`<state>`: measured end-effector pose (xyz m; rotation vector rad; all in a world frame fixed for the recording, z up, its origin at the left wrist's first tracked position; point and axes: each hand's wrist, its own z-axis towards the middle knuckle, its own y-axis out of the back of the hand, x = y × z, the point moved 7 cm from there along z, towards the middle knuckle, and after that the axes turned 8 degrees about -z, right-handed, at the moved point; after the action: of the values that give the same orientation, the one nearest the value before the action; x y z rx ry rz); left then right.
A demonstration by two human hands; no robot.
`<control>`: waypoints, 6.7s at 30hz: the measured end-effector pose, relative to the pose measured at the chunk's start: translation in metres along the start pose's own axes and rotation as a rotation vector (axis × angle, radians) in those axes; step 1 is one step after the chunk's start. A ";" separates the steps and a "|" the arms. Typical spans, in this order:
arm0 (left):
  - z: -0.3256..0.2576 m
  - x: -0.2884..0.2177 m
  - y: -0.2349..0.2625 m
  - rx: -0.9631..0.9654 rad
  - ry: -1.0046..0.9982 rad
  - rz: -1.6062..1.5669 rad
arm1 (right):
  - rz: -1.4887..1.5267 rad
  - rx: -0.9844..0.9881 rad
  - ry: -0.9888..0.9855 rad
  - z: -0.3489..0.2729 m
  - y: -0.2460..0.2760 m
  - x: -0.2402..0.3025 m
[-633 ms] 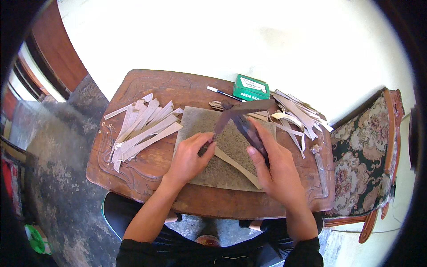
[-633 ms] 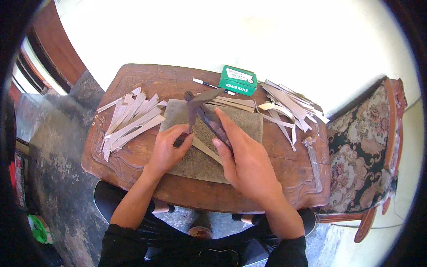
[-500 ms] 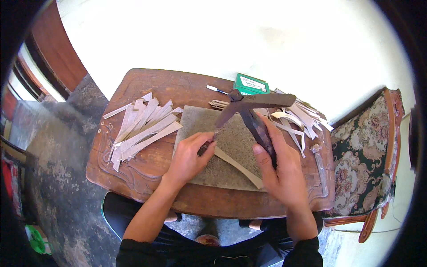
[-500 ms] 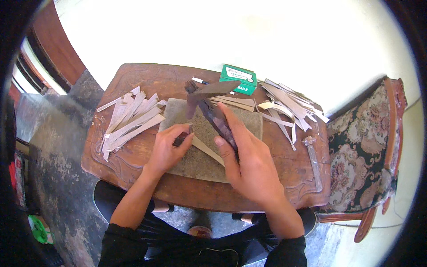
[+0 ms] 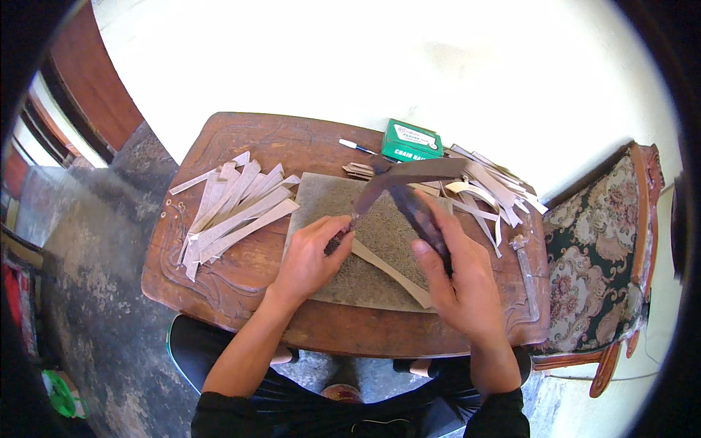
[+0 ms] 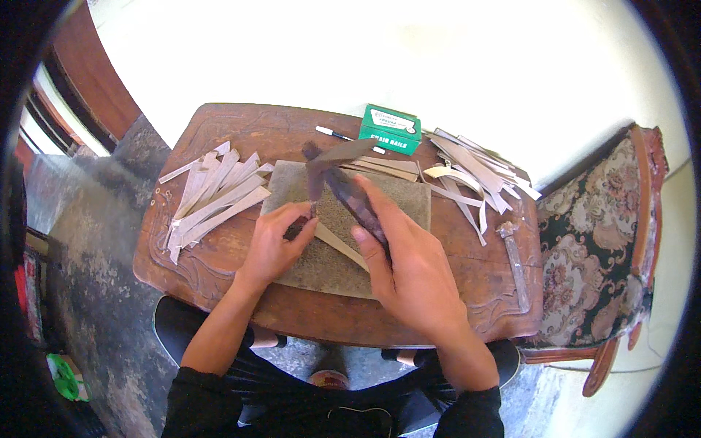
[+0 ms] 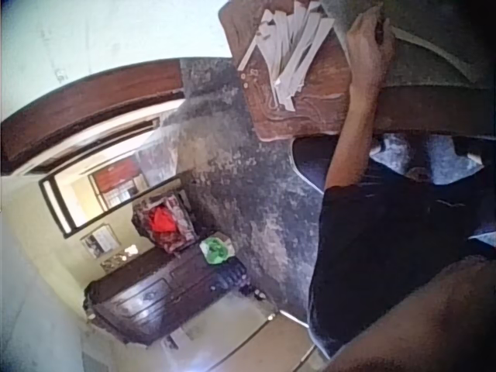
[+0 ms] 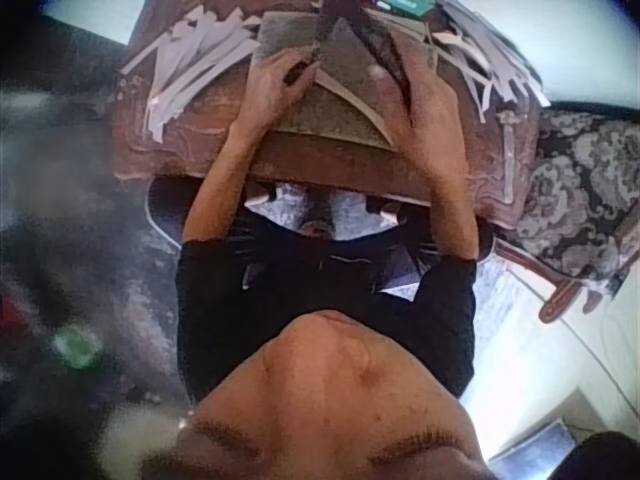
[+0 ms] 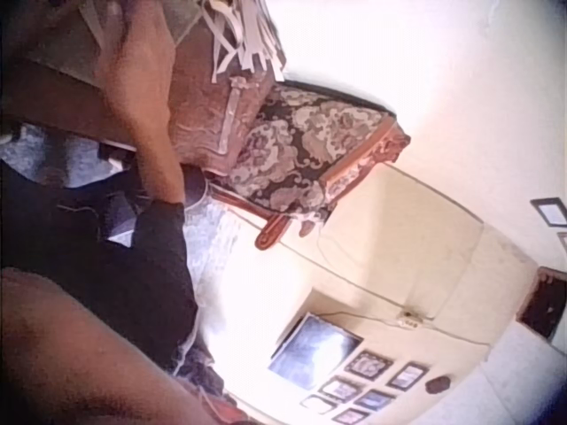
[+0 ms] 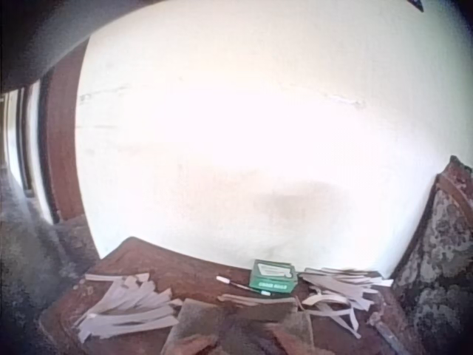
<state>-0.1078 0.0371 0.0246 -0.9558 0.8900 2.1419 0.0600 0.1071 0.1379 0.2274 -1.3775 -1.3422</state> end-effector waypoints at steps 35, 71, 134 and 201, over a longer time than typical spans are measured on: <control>-0.001 0.029 -0.002 -0.023 0.222 -0.272 | 0.922 -0.134 -0.500 -0.034 -0.118 -0.094; 0.000 -0.002 -0.005 0.022 -0.051 -0.029 | 0.089 0.003 -0.185 -0.017 -0.006 -0.014; 0.001 0.003 -0.005 0.001 0.030 -0.065 | 0.948 -0.107 -0.435 -0.024 -0.088 -0.069; -0.003 -0.009 -0.015 0.031 -0.092 0.049 | 0.088 -0.045 -0.164 -0.031 0.005 -0.010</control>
<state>-0.0904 0.0409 0.0258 -0.8210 0.9076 2.1880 0.0896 0.0988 0.1274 0.0259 -1.4747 -1.3402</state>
